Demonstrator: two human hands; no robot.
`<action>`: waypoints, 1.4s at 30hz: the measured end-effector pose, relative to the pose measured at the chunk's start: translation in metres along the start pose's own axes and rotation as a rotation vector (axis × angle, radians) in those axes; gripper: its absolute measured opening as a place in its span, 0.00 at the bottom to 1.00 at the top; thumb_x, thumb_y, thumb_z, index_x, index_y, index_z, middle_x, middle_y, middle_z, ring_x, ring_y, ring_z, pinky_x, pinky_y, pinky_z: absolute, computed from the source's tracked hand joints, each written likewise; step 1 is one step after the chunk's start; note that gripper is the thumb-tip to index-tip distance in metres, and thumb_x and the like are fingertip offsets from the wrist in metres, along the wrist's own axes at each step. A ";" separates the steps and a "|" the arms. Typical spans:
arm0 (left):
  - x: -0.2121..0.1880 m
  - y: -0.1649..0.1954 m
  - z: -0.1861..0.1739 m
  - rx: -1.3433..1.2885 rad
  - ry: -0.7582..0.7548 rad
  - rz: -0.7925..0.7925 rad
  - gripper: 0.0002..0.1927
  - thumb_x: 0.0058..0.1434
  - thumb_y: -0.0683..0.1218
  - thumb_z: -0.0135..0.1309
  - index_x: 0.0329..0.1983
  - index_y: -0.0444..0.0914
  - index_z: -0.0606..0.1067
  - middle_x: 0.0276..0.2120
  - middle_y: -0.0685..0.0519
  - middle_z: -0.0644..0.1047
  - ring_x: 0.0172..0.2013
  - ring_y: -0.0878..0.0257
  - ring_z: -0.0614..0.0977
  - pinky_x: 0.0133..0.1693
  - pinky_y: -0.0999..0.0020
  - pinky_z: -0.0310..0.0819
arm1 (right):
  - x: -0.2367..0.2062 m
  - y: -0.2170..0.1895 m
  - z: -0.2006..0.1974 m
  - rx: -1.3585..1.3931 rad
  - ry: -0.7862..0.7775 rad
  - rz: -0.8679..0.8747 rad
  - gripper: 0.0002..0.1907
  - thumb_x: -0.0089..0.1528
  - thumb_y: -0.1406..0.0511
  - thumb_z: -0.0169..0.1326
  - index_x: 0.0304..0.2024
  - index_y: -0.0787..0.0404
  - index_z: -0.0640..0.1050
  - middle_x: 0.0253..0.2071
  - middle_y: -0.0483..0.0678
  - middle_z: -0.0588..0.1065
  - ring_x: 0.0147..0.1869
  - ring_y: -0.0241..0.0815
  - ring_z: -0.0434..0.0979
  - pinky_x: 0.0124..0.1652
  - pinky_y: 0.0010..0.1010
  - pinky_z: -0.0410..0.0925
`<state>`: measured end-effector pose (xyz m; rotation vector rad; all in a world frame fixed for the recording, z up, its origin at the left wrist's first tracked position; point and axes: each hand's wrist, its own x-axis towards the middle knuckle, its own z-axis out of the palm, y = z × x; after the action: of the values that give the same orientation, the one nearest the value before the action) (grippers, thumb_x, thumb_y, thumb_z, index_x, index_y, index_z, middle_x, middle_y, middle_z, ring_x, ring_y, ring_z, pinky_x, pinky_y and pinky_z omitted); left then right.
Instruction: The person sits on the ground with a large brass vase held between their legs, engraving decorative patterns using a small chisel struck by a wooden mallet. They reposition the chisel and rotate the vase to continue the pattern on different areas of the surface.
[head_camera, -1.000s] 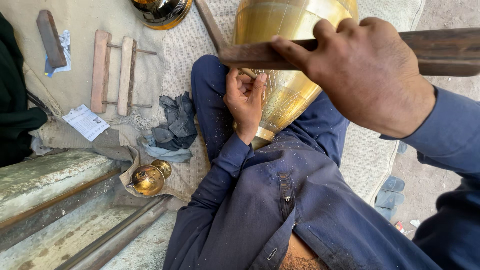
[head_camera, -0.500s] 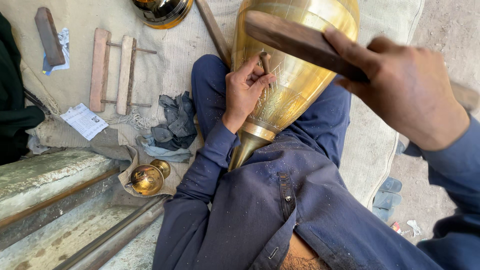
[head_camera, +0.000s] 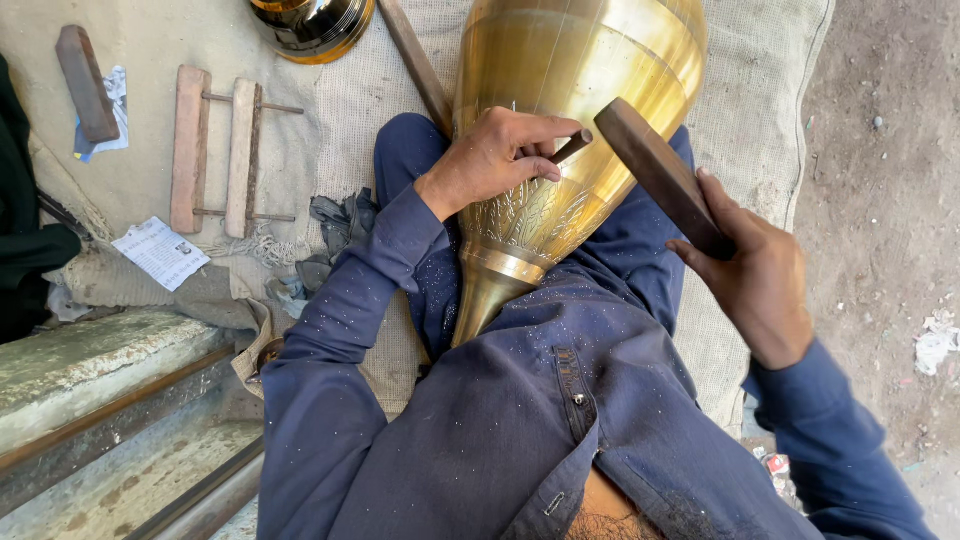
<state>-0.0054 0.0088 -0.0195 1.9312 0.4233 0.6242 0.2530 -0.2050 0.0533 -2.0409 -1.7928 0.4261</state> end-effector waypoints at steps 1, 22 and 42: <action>0.002 0.000 -0.001 0.037 -0.008 0.034 0.28 0.59 0.40 0.67 0.63 0.44 0.75 0.36 0.50 0.83 0.36 0.64 0.85 0.40 0.69 0.82 | -0.003 0.005 0.008 -0.024 0.009 0.023 0.44 0.56 0.65 0.72 0.73 0.57 0.70 0.47 0.59 0.80 0.45 0.50 0.83 0.41 0.40 0.74; -0.006 -0.001 0.007 0.137 0.076 0.045 0.25 0.59 0.42 0.66 0.60 0.42 0.77 0.43 0.49 0.84 0.40 0.59 0.87 0.43 0.67 0.82 | 0.000 0.009 0.026 0.242 0.204 -0.027 0.40 0.63 0.66 0.70 0.75 0.61 0.67 0.41 0.50 0.79 0.41 0.38 0.80 0.44 0.27 0.73; -0.024 0.012 0.064 -0.384 1.002 -0.154 0.21 0.67 0.40 0.61 0.60 0.32 0.68 0.34 0.53 0.79 0.33 0.70 0.81 0.36 0.73 0.82 | 0.101 -0.051 -0.050 -0.882 -0.179 -0.410 0.33 0.66 0.50 0.57 0.73 0.41 0.71 0.25 0.44 0.75 0.16 0.33 0.69 0.17 0.24 0.67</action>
<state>0.0137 -0.0556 -0.0368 1.0976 0.9709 1.4373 0.2457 -0.1036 0.1247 -2.0531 -2.7651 -0.3959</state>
